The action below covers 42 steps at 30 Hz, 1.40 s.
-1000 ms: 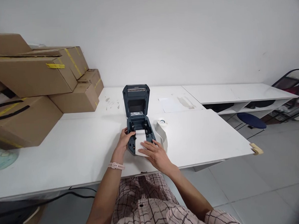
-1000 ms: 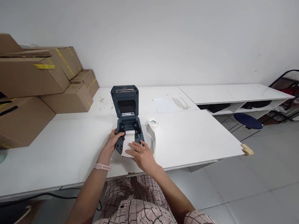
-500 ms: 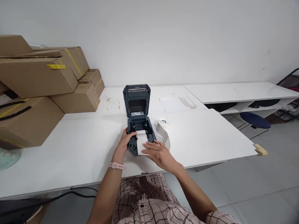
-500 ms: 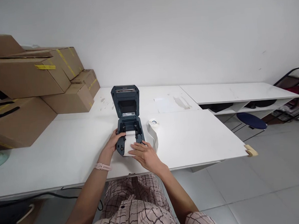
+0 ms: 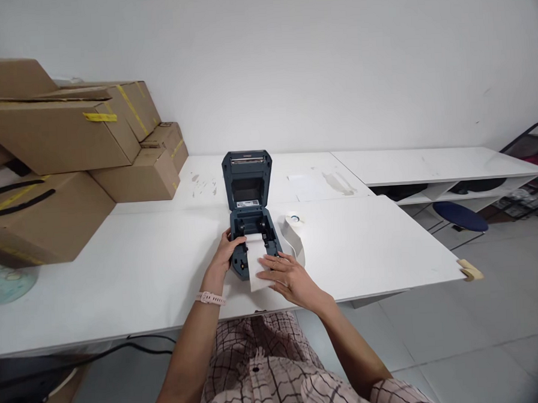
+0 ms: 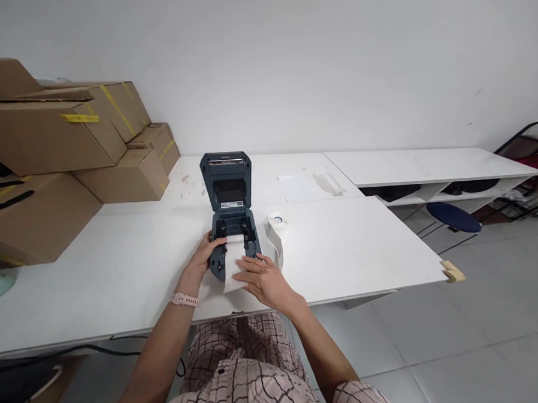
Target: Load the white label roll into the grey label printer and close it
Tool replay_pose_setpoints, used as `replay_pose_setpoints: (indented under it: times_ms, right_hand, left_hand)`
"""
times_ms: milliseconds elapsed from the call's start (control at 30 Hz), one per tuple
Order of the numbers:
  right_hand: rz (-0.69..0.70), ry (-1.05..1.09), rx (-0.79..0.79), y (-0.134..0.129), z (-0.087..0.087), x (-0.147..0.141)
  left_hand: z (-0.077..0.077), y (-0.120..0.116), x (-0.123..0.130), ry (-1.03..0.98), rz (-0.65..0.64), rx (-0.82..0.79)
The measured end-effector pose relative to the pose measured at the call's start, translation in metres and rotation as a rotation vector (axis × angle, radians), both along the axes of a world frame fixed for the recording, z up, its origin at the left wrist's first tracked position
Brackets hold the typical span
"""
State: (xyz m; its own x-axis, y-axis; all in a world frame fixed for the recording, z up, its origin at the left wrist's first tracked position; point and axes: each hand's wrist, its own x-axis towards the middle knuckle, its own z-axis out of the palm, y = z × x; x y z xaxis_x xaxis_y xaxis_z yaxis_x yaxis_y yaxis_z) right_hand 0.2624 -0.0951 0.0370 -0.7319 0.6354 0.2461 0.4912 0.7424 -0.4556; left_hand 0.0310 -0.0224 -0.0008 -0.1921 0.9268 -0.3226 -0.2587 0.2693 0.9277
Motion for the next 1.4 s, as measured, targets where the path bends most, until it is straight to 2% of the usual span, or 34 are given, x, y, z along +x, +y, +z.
replay_pose_setpoints:
  times_ms: [100,167,233,267,333,367,433,533,600,633,700,833,900,967,1067,1133,1200,1300,1400]
  right_hand:
    - [0.124,-0.077,-0.049,-0.003,0.012,0.012]
    - [0.261,-0.086,-0.104,0.002,0.031,0.022]
    - [0.311,0.011,-0.135,0.017,0.058,0.028]
    - [0.270,0.099,-0.125,0.030,0.073,0.027]
    - [0.071,0.332,-0.047,0.067,0.101,0.017]
    - [-0.051,0.436,0.012,0.091,0.113,0.008]
    - [-0.189,0.550,0.045,0.141,0.132,-0.017]
    - [-0.215,0.552,-0.088,0.204,0.146,-0.052]
    - [-0.223,0.516,-0.186,0.222,0.148,-0.065]
    - [-0.220,0.506,-0.202,0.221,0.147,-0.067]
    - [-0.197,0.511,-0.146,0.205,0.143,-0.064]
    - [-0.168,0.507,0.113,0.129,0.119,-0.042]
    - [-0.181,0.461,0.203,0.085,0.098,-0.032]
    - [-0.214,0.399,0.232,0.047,0.071,-0.027]
    - [-0.296,0.315,0.217,0.006,0.028,-0.028]
    - [-0.333,0.272,0.223,-0.008,0.005,-0.032]
    - [-0.356,0.265,0.251,-0.013,-0.011,-0.036]
    - [-0.377,0.319,0.276,-0.013,-0.019,-0.039]
    - [-0.382,0.379,0.258,-0.011,-0.020,-0.039]
  left_hand:
    - [0.004,-0.014,0.007,0.035,0.034,0.001]
    - [0.003,-0.035,0.016,0.075,0.059,0.019]
    - [-0.001,-0.063,0.027,0.135,0.073,0.046]
    - [-0.004,-0.077,0.033,0.145,0.071,0.045]
    - [-0.009,-0.101,0.043,0.147,0.070,0.062]
    - [-0.011,-0.110,0.047,0.148,0.066,0.075]
    - [-0.012,-0.121,0.052,0.147,0.063,0.106]
    - [-0.013,-0.124,0.054,0.139,0.067,0.129]
    - [-0.013,-0.123,0.053,0.134,0.064,0.142]
    - [-0.014,-0.122,0.052,0.134,0.061,0.150]
    - [-0.015,-0.122,0.051,0.145,0.062,0.160]
    - [-0.017,-0.124,0.048,0.167,0.023,0.169]
    - [-0.016,-0.125,0.045,0.144,0.021,0.166]
    - [-0.011,-0.124,0.041,0.126,0.082,0.140]
    - [0.002,-0.118,0.034,0.141,0.180,0.127]
    - [0.013,-0.108,0.032,0.158,0.198,0.143]
    - [0.020,-0.097,0.032,0.172,0.209,0.139]
    - [0.021,-0.085,0.036,0.167,0.187,0.130]
    - [0.013,-0.082,0.041,0.134,0.121,0.167]
